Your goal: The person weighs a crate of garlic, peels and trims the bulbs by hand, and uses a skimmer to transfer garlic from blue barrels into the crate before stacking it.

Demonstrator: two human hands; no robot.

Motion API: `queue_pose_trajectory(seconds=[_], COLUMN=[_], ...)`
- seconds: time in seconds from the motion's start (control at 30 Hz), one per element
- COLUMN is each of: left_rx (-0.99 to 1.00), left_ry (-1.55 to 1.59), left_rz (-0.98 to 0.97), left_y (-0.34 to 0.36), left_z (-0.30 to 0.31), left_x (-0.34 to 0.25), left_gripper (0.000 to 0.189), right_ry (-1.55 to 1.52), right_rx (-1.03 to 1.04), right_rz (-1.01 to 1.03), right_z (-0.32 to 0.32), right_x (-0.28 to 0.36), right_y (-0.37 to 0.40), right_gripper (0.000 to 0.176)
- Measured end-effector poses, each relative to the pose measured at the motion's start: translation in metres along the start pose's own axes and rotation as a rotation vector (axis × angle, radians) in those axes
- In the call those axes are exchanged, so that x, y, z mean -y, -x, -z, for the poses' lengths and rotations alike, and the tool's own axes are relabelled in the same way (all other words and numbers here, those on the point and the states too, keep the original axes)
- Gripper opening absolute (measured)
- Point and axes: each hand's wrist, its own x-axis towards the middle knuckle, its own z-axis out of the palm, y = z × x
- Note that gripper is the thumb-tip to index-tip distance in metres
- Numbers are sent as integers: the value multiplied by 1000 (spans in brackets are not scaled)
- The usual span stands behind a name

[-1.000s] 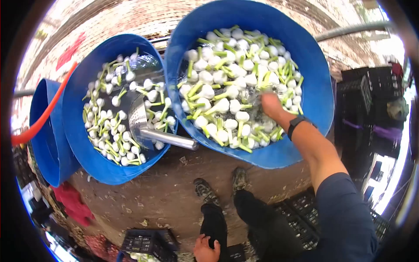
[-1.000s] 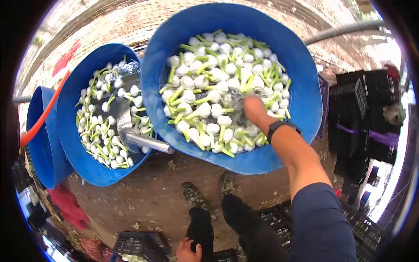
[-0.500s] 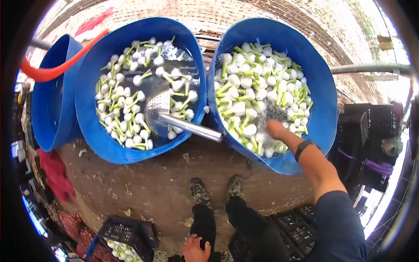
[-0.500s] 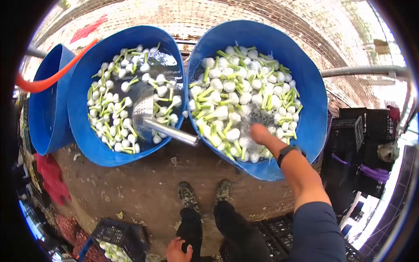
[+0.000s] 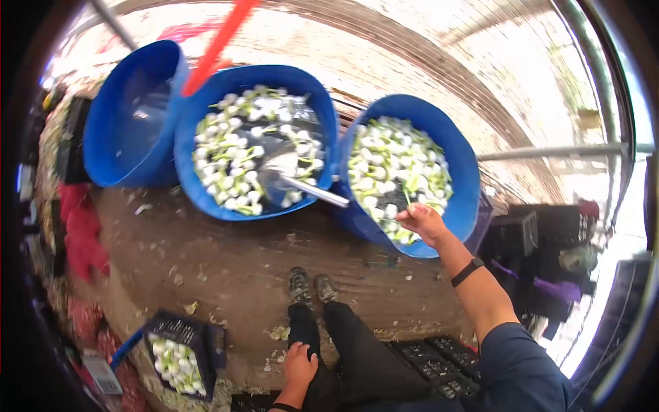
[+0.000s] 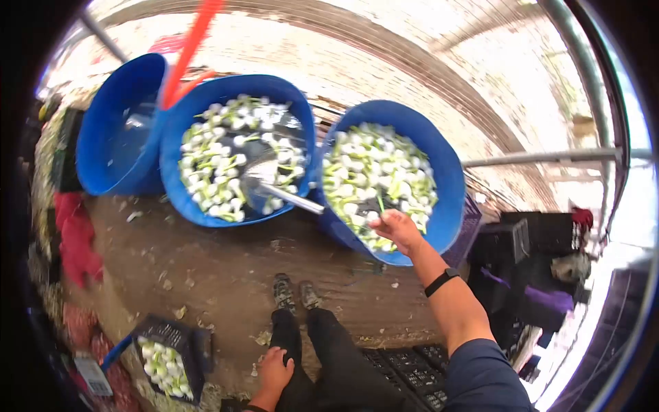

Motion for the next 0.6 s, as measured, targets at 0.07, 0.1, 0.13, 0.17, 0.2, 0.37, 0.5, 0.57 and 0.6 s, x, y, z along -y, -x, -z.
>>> queue_pose_trajectory(seconds=[0.07,0.1,0.13,0.17,0.2,0.37,0.5,0.57,0.6], left_rx=[-149,-230,-269,-309,-348,-403,-384,-461,-481], left_ry=[134,185,277,317,417,656,738,779,806], left_rz=[10,36,91,129,138,294,394,464,465], left_y=[15,17,22,27,32,76,120,140,147], left_z=[14,28,41,52,57,93,84,84,84], left_x=[-8,-15,-21,-26,-26,-23,25,59,83], left_gripper=[39,40,38,38,37,38,42,39,39], right_ry=[169,246,214,207,312,532,652,653,634], right_rx=[-30,-50,-55,7,23,209,227,262,275], right_rz=[64,127,168,218,252,324,179,193,202], right_z=[-12,-20,-40,-58,-85,-190,-289,-333,-358], right_x=[-14,-22,-21,-25,-24,-62,-81,-103,-110], right_y=[-4,-7,1,10,22,51,83,88,93], right_gripper=[11,11,10,10,10,12,7,7,7])
